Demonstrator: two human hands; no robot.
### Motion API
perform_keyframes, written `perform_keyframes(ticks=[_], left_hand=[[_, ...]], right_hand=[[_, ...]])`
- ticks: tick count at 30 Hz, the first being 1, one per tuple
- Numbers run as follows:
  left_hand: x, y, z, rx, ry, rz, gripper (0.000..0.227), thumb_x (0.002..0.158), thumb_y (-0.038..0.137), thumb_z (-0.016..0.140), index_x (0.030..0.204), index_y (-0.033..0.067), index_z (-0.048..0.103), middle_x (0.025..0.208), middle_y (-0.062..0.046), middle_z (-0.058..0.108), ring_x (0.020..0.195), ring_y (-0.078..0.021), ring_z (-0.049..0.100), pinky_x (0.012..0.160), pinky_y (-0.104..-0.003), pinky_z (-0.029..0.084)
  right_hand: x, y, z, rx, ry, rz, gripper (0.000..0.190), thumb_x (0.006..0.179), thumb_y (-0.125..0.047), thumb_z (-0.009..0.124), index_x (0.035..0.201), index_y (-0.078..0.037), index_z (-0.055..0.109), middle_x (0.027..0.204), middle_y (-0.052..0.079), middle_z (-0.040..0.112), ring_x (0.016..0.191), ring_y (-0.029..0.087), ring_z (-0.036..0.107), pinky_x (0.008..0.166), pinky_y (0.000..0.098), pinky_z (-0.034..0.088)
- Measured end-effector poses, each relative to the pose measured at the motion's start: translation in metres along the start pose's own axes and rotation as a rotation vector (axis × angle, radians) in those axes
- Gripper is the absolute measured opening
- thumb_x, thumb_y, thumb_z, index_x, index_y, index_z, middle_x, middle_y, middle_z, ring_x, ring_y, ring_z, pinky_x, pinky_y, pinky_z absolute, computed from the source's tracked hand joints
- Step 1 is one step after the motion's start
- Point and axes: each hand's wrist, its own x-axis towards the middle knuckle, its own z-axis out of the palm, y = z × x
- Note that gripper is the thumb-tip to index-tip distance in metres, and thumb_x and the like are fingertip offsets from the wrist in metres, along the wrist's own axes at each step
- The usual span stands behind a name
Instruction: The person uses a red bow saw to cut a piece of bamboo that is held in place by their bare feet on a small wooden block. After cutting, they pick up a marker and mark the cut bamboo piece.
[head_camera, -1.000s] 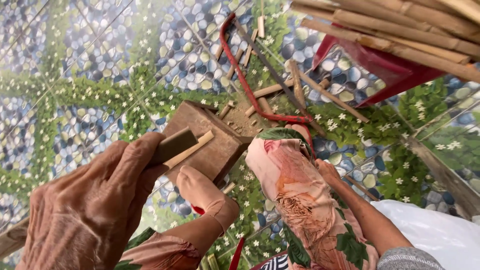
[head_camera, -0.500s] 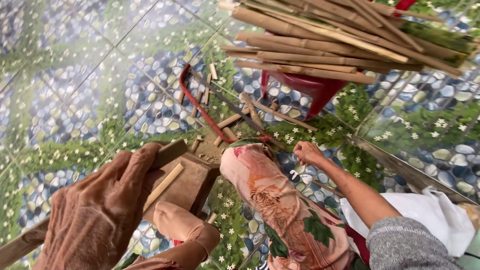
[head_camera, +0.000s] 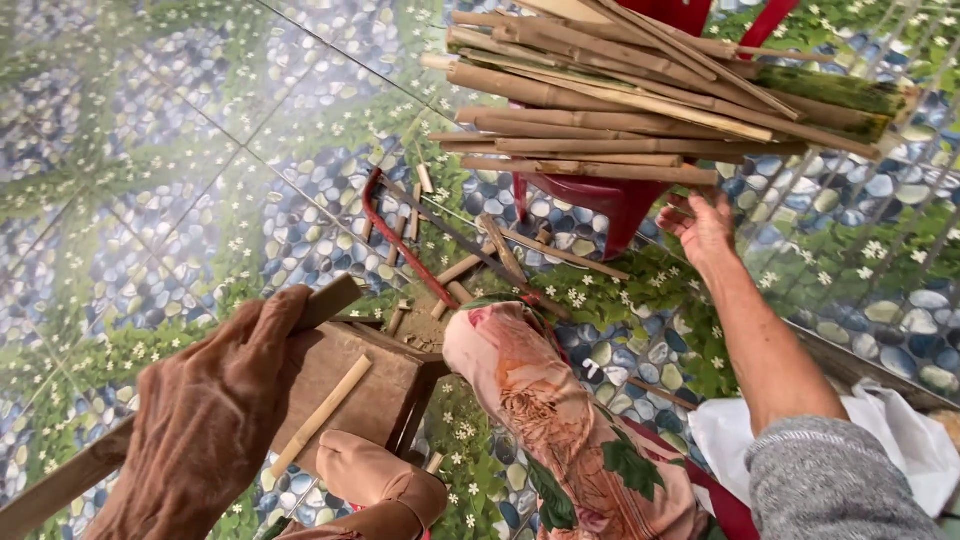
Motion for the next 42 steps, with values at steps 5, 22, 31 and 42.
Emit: perform_keyframes(ticks=[5, 22, 31, 42], left_hand=[[0.003, 0.002, 0.004, 0.010, 0.012, 0.035, 0.032, 0.105, 0.022, 0.052, 0.137, 0.0197, 0.052, 0.092, 0.002, 0.067, 0.043, -0.0161, 0.057, 0.036, -0.030, 0.046], [-0.002, 0.009, -0.004, 0.036, 0.042, 0.052, 0.026, 0.109, 0.028, 0.047, 0.133, 0.0192, 0.051, 0.083, -0.001, 0.060, 0.044, -0.0210, 0.053, 0.040, -0.039, 0.041], [-0.002, 0.007, -0.004, -0.001, 0.083, 0.058, 0.027, 0.108, 0.027, 0.049, 0.133, 0.0176, 0.054, 0.088, -0.001, 0.063, 0.046, -0.0243, 0.058, 0.041, -0.041, 0.040], [-0.004, 0.002, -0.003, -0.012, 0.088, 0.066, 0.026, 0.107, 0.026, 0.050, 0.132, 0.0185, 0.052, 0.089, -0.002, 0.062, 0.059, -0.0355, 0.065, 0.042, -0.049, 0.041]], right_hand=[[0.001, -0.011, 0.002, 0.080, -0.073, -0.006, 0.036, 0.102, 0.004, 0.049, 0.131, -0.015, 0.061, 0.104, 0.018, 0.075, 0.081, 0.027, 0.075, 0.068, 0.0384, 0.068], [0.002, -0.014, 0.005, -0.048, -0.159, -0.080, 0.048, 0.098, 0.002, 0.068, 0.135, -0.022, 0.048, 0.110, 0.013, 0.075, 0.086, 0.024, 0.077, 0.065, 0.0356, 0.068], [0.013, -0.025, -0.001, -0.355, -0.138, -0.301, 0.028, 0.106, -0.009, 0.072, 0.128, -0.009, 0.055, 0.098, 0.007, 0.070, 0.077, 0.016, 0.074, 0.063, 0.0256, 0.070], [-0.021, -0.069, -0.054, -0.204, 0.274, -0.302, 0.014, 0.098, -0.001, 0.071, 0.106, -0.013, 0.070, 0.077, -0.005, 0.069, 0.061, 0.005, 0.071, 0.054, 0.0168, 0.075]])
